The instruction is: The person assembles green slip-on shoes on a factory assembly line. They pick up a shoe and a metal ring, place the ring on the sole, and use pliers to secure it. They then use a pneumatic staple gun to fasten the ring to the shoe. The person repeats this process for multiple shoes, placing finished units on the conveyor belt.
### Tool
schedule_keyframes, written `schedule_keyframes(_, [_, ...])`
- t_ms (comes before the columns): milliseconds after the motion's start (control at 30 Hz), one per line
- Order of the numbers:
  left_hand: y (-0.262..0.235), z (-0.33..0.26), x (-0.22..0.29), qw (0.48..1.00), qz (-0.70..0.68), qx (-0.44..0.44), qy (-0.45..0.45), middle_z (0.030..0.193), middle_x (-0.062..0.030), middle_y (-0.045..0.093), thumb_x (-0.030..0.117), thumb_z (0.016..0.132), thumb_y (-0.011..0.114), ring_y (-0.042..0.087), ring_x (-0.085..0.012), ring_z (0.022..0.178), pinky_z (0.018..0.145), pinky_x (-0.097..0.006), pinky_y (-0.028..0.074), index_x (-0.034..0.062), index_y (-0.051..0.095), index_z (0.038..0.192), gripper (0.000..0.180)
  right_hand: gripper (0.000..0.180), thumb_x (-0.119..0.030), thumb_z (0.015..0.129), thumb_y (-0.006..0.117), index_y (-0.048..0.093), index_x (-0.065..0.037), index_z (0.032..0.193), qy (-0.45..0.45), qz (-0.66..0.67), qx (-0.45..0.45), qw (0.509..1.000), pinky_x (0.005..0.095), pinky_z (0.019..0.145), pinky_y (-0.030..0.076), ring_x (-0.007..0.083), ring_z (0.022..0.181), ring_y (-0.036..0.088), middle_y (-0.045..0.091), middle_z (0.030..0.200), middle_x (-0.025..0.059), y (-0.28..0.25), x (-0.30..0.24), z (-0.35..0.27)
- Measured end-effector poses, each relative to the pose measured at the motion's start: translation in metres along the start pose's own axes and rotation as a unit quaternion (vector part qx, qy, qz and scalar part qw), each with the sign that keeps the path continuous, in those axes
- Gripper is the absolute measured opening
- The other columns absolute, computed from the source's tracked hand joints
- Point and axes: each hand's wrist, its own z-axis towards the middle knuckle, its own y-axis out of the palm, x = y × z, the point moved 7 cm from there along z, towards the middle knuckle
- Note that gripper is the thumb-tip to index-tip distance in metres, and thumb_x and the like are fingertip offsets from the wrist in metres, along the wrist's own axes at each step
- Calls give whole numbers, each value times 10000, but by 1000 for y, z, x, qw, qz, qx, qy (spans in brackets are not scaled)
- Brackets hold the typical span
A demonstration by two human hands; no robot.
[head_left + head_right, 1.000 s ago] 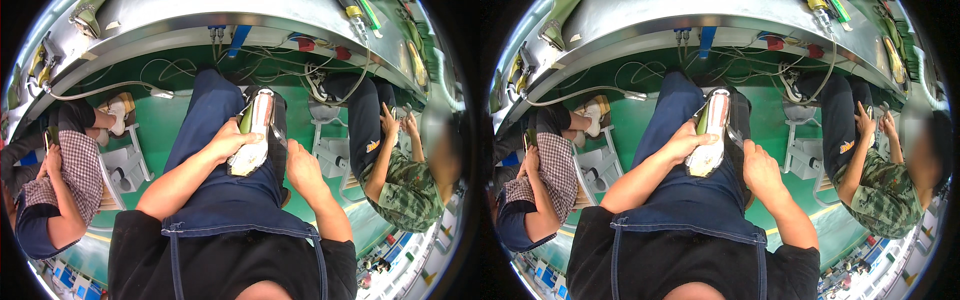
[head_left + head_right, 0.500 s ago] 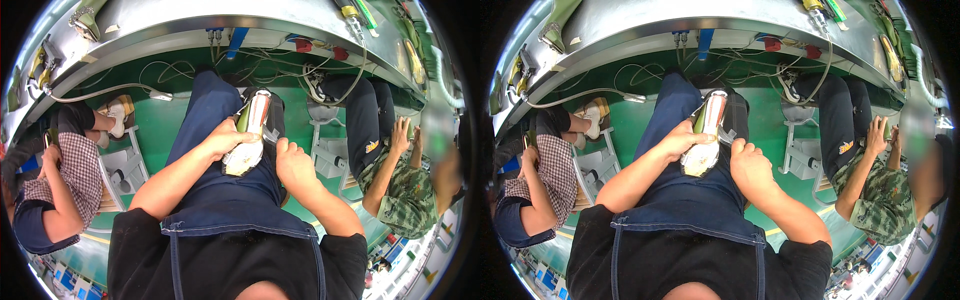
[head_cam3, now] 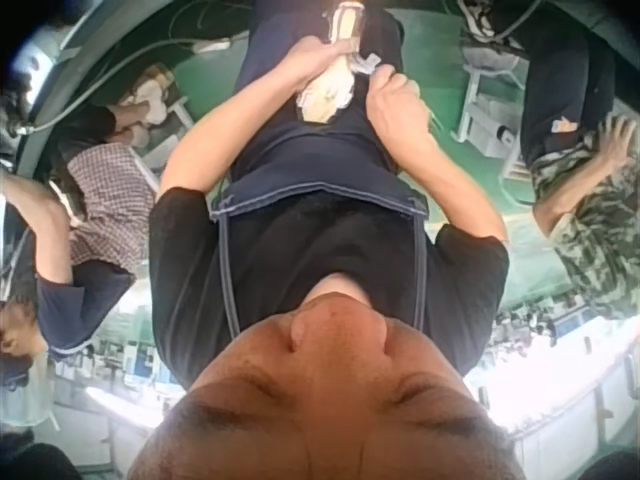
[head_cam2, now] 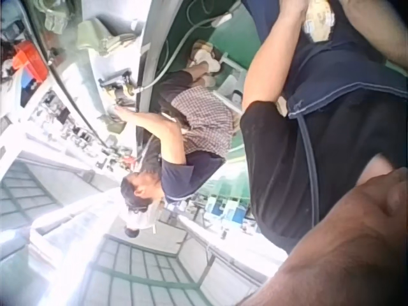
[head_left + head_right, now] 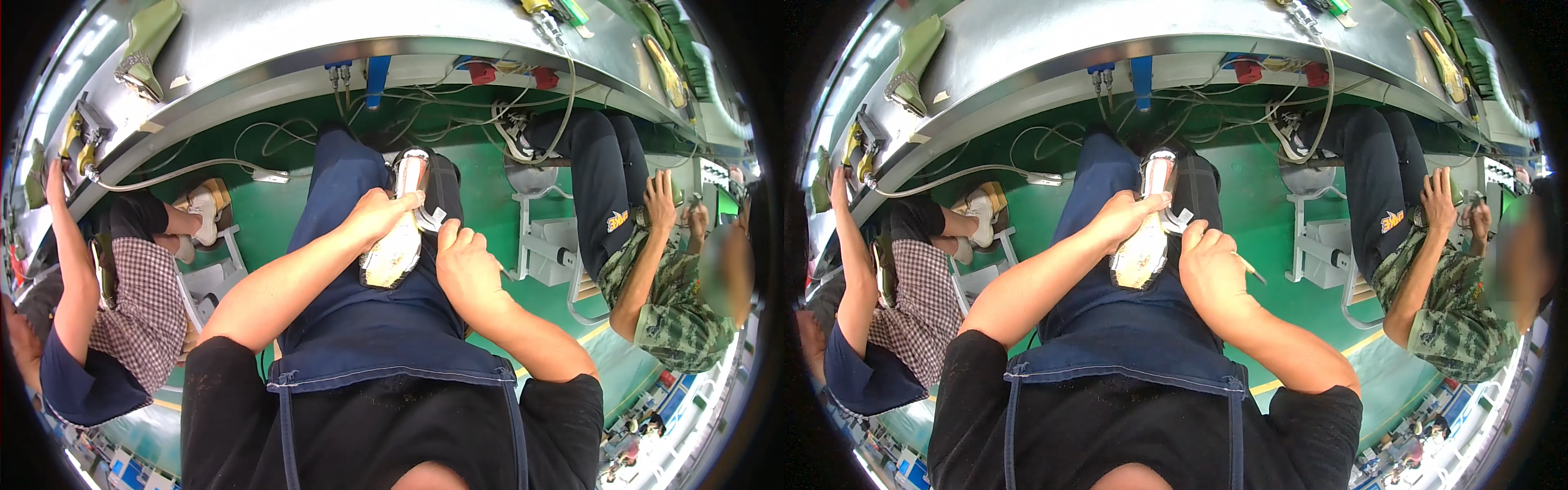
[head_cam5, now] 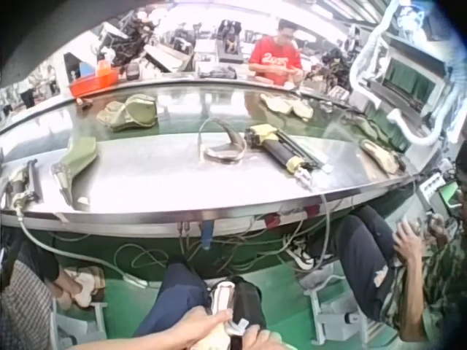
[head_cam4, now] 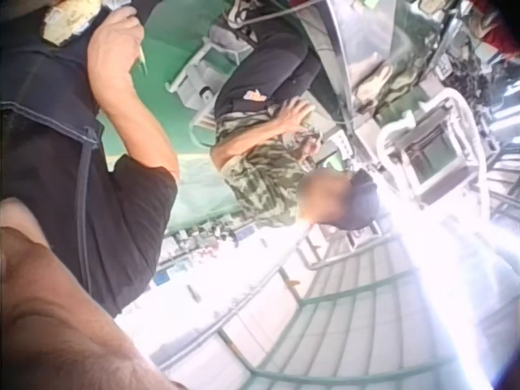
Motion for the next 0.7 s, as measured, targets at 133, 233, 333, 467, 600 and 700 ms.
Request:
schedule_keyframes(133, [-6, 2, -3, 998, 37, 31, 29, 971, -213, 746, 478, 919, 749, 748, -234, 794, 724, -360, 593, -173, 635, 1185, 712, 418, -36, 911, 594, 507, 91, 1300, -47, 291, -32, 955, 484, 778, 606, 427, 898, 706, 676, 945, 258, -3, 37, 2])
schedule_keyframes(233, [-7, 0, -3, 998, 46, 28, 28, 1013, -228, 743, 477, 922, 742, 753, -242, 848, 764, -362, 595, -180, 611, 1225, 735, 455, 35, 895, 584, 473, 93, 1333, -32, 408, -181, 894, 515, 822, 594, 472, 964, 691, 662, 1009, 313, 2, 53, 5])
schedule_keyframes(333, [-6, -9, 6, 998, 57, 8, 22, 1034, -232, 742, 483, 922, 742, 755, -246, 873, 778, -360, 596, -182, 602, 1238, 749, 755, 83, 894, 535, 319, -82, 1598, 0, 520, 6, 854, 554, 839, 567, 495, 964, 678, 654, 1065, 306, -17, 57, 22])
schedule_keyframes(467, [-7, -17, 16, 997, 66, -1, 26, 1050, -232, 743, 511, 917, 744, 756, -248, 867, 778, -361, 597, -182, 598, 1240, 778, 868, 48, 930, 545, 225, -232, 1687, -15, 494, 30, 869, 542, 786, 562, 466, 894, 677, 638, 1027, 250, 19, 33, 42])
schedule_keyframes(600, [-10, -11, 7, 996, 73, -3, 47, 1084, -241, 739, 522, 907, 760, 755, -266, 931, 833, -372, 590, -180, 585, 1263, 806, 855, 50, 921, 549, 243, -197, 1680, -49, 495, 115, 860, 528, 727, 566, 436, 790, 671, 626, 941, 206, 10, 30, 40])
schedule_keyframes(700, [-11, -10, 1, 992, 111, 14, 59, 1184, -254, 712, 515, 898, 772, 727, -291, 1057, 926, -383, 565, -156, 530, 1352, 846, 832, 43, 925, 569, 252, -152, 1669, -35, 480, 78, 873, 538, 734, 568, 449, 806, 684, 647, 955, 208, 21, 22, 34])
